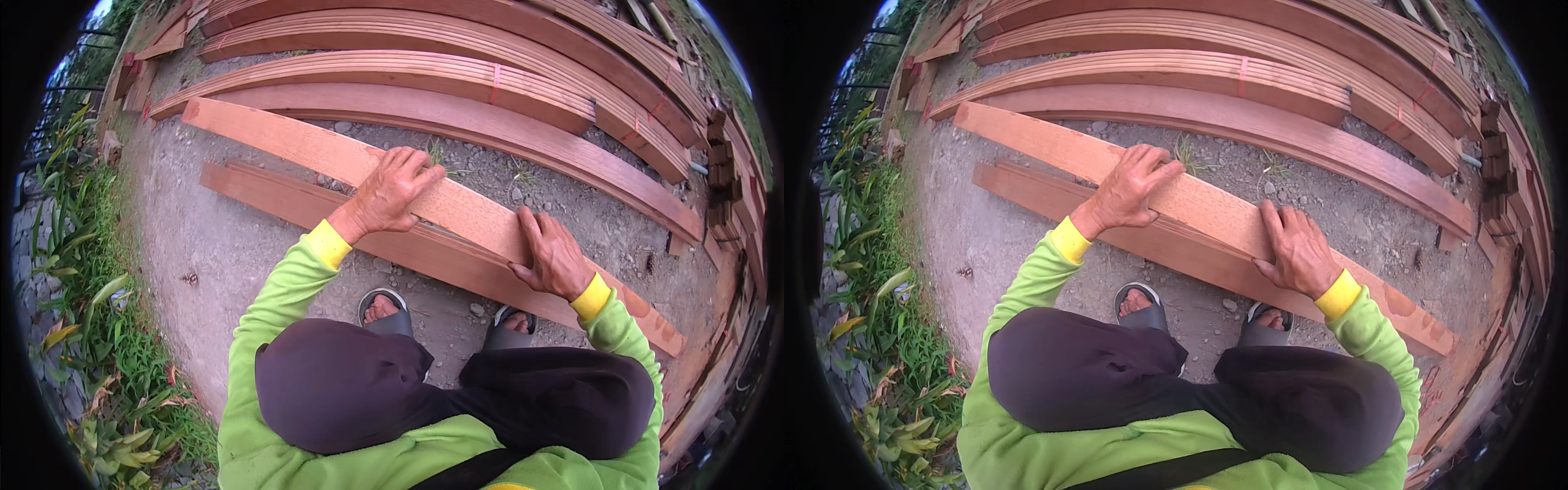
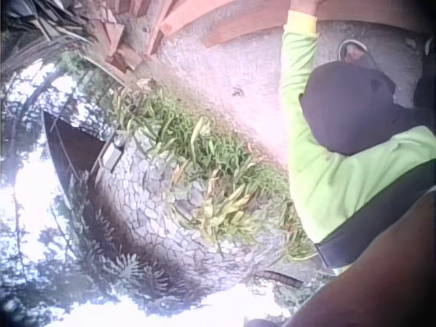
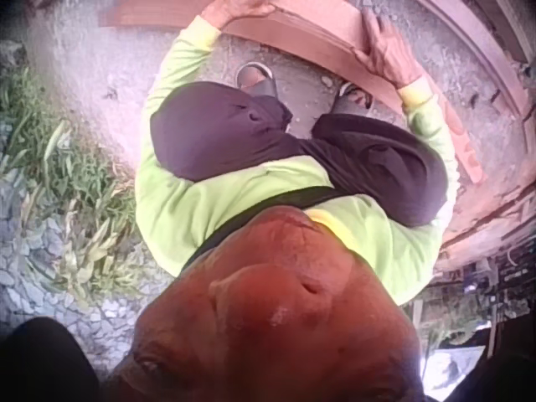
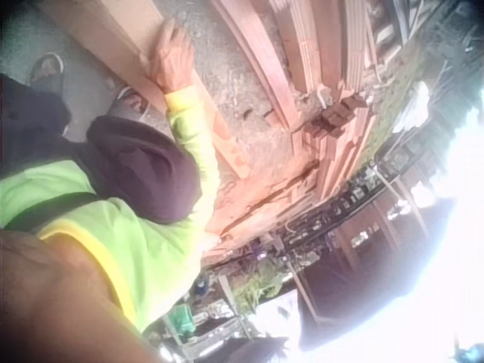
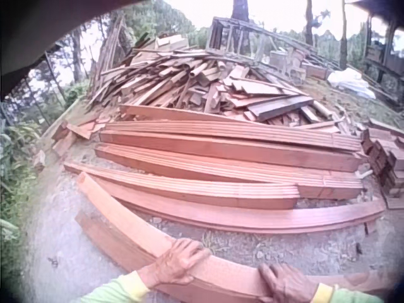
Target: The person organizes reddish-brown wooden planks in an outdoor area. They pick up planks, align them, and stack them into neat piles, occasionally using red plastic straps to bundle them together.
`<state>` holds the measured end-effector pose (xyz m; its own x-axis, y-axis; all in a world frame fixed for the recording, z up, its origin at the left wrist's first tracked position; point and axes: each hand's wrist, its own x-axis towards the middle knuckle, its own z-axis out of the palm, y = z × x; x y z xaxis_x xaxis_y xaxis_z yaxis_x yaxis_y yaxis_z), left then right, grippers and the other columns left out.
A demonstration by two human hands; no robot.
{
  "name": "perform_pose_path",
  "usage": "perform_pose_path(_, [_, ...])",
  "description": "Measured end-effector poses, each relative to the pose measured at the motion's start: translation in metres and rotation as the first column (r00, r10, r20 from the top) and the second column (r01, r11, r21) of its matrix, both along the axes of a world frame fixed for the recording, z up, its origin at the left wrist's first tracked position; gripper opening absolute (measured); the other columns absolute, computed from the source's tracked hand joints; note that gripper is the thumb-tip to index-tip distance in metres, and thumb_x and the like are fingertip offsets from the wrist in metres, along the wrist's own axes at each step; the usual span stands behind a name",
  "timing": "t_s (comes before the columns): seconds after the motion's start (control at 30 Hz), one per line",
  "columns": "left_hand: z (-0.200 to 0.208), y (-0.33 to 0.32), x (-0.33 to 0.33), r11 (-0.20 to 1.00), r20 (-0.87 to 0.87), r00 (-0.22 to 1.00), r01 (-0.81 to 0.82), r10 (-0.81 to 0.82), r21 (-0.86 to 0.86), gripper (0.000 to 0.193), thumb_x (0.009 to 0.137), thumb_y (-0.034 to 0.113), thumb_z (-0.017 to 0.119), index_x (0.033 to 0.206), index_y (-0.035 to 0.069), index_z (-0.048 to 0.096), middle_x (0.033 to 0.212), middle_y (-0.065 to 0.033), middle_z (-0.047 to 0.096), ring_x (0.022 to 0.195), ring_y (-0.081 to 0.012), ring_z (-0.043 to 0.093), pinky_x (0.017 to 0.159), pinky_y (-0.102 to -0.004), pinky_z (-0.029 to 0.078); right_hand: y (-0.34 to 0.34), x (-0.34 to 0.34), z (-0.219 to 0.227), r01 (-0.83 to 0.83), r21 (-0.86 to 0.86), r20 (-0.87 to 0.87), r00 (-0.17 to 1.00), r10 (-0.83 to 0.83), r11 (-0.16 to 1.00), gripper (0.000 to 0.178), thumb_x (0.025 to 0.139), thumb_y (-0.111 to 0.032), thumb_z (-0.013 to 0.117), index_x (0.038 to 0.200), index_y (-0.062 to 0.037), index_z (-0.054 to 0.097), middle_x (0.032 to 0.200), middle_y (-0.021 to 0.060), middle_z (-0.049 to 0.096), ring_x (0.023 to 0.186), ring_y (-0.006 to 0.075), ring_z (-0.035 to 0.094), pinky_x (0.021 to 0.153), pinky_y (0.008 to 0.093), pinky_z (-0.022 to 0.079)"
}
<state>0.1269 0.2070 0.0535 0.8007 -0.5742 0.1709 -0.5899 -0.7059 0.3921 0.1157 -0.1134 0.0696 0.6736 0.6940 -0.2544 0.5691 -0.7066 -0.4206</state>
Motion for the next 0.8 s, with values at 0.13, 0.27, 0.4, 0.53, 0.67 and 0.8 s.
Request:
perform_pose_path(0.13, [0.02, -0.006, 0.043, 0.999, 0.061, 0.997, -0.04, 0.038, 0.025, 0.067, 0.052, 0.003, 0.07, 0.117, 0.003, 0.055, 0.107, -0.0155, 0.052, 0.103, -0.0346, 0.051, 0.094, -0.0437, 0.042, 0.008, 0.042, 0.004, 0.017, -0.036, 0.172, 0.985, -0.011, 0.999, 0.084, 0.064, -0.022, 0.075, 0.135, 0.0031, 0.036, 0.108, 0.019, 0.051, 0.098, 0.0351, 0.054, 0.085, 0.0458, 0.046])
perform_pose_path(0.27, [0.008, -0.005, 0.082, 0.999, 0.11, 0.993, -0.035, 0.031, 0.032, 0.07, 0.054, 0.003, 0.072, 0.122, 0.003, 0.055, 0.115, -0.0169, 0.054, 0.11, -0.0354, 0.051, 0.097, -0.0446, 0.041, 0.002, 0.083, 0.005, 0.03, -0.036, 0.291, 0.957, -0.018, 0.999, 0.078, 0.065, -0.024, 0.074, 0.132, 0.001, 0.041, 0.113, 0.0188, 0.054, 0.104, 0.0333, 0.055, 0.083, 0.0457, 0.046])
perform_pose_path(0.4, [-0.011, 0.007, 0.098, 0.993, 0.087, 0.995, -0.053, 0.044, 0.103, 0.078, 0.055, 0.0, 0.072, 0.13, 0.002, 0.051, 0.119, -0.0167, 0.053, 0.112, -0.0354, 0.05, 0.099, -0.0442, 0.04, 0.008, 0.115, -0.021, 0.004, -0.04, 0.363, 0.932, 0.011, 0.999, 0.081, 0.066, -0.027, 0.079, 0.132, 0.0008, 0.041, 0.116, 0.0177, 0.054, 0.108, 0.0326, 0.054, 0.085, 0.0465, 0.046])
perform_pose_path(0.53, [-0.027, 0.008, 0.11, 0.99, 0.042, 0.996, -0.079, 0.074, 0.117, 0.084, 0.053, -0.001, 0.076, 0.132, 0.003, 0.049, 0.125, -0.0169, 0.052, 0.116, -0.0358, 0.049, 0.102, -0.0442, 0.039, 0.012, 0.138, -0.041, -0.019, -0.06, 0.334, 0.942, 0.038, 0.998, 0.083, 0.065, -0.028, 0.082, 0.131, 0.0017, 0.042, 0.116, 0.017, 0.054, 0.111, 0.0326, 0.053, 0.089, 0.0468, 0.047])
perform_pose_path(0.67, [-0.04, 0.016, 0.123, 0.986, 0.046, 0.995, -0.099, 0.093, 0.138, 0.085, 0.054, 0.002, 0.081, 0.133, 0.004, 0.049, 0.128, -0.0164, 0.052, 0.12, -0.0352, 0.048, 0.104, -0.0444, 0.038, 0.021, 0.157, -0.049, -0.018, -0.077, 0.309, 0.95, 0.041, 0.997, 0.076, 0.068, -0.024, 0.08, 0.129, 0.002, 0.042, 0.125, 0.0185, 0.051, 0.115, 0.0348, 0.052, 0.091, 0.0462, 0.047])
perform_pose_path(0.8, [-0.047, 0.014, 0.131, 0.975, 0.074, 0.993, -0.101, 0.088, 0.197, 0.085, 0.055, 0.003, 0.082, 0.134, 0.005, 0.049, 0.129, -0.0156, 0.052, 0.121, -0.0343, 0.048, 0.104, -0.0439, 0.039, 0.015, 0.158, -0.062, 0.002, -0.04, 0.324, 0.946, 0.011, 0.999, 0.077, 0.07, -0.03, 0.08, 0.13, -0.0004, 0.042, 0.129, 0.0171, 0.05, 0.119, 0.0336, 0.05, 0.093, 0.0462, 0.045])
